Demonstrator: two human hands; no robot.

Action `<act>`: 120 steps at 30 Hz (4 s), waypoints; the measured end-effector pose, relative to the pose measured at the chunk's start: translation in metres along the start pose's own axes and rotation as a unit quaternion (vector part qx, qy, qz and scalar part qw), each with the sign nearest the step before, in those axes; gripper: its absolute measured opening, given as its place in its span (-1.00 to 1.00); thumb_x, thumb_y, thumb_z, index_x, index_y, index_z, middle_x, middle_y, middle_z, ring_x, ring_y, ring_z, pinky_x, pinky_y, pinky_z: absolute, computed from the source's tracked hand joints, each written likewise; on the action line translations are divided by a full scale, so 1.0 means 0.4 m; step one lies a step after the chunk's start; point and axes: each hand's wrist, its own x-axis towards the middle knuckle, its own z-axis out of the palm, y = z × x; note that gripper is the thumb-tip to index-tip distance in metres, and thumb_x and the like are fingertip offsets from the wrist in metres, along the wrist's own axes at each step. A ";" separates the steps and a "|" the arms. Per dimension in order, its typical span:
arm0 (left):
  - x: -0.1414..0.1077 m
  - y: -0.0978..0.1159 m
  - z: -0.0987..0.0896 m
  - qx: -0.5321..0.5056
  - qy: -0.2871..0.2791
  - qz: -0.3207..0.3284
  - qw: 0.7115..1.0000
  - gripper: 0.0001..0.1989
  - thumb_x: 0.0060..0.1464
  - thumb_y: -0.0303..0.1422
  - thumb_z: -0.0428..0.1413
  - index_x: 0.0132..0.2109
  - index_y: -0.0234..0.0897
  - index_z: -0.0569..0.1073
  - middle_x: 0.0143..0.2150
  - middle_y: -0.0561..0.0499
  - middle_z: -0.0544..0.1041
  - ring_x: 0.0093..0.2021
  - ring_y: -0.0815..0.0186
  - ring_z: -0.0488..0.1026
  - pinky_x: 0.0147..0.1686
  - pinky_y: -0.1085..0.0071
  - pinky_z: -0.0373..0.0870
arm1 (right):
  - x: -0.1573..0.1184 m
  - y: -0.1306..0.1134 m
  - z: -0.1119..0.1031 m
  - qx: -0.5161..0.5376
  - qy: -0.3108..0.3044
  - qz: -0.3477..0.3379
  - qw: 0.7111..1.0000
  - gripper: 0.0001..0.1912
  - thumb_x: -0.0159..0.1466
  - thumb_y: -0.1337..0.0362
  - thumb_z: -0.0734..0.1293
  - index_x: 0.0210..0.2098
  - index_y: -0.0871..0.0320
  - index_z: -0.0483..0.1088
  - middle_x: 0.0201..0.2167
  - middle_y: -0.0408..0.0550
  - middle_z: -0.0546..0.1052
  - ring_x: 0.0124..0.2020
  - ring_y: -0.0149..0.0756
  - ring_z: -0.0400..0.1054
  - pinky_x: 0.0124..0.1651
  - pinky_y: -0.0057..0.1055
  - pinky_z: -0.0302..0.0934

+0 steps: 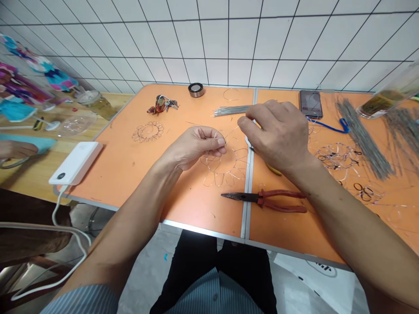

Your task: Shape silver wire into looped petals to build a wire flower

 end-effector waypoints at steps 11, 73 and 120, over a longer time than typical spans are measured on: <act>0.000 -0.004 -0.004 -0.029 -0.001 -0.007 1.000 -0.70 0.25 -0.21 0.51 -0.29 -0.32 0.67 -0.32 -0.07 0.74 -0.38 0.42 0.60 -0.24 0.48 0.54 | 0.008 -0.007 -0.008 -0.010 0.019 0.012 1.000 -0.55 0.58 0.42 0.16 -0.02 -0.16 0.64 0.09 -0.04 0.76 -0.02 0.04 0.46 -0.06 -0.06 0.08; 0.000 -0.017 -0.008 -0.011 -0.036 0.030 0.999 -0.96 0.14 -0.48 0.39 -0.23 -0.33 0.72 -0.24 -0.12 0.81 -0.29 0.32 0.72 -0.03 0.30 0.60 | 0.013 0.011 0.036 0.057 0.233 -0.047 0.970 -0.77 0.62 0.27 0.29 -0.10 -0.02 0.59 -0.13 -0.05 0.76 -0.12 -0.08 0.63 -0.13 -0.16 0.41; -0.002 -0.017 0.001 0.025 0.000 0.033 0.999 -0.86 0.16 -0.36 0.42 -0.14 -0.25 0.69 -0.20 -0.08 0.81 -0.05 0.20 0.75 0.13 0.22 0.51 | 0.023 -0.050 -0.045 0.487 0.030 0.146 0.860 -0.73 0.46 -0.06 0.59 -0.26 -0.08 0.63 -0.31 -0.08 0.72 -0.32 -0.08 0.65 -0.22 -0.07 0.58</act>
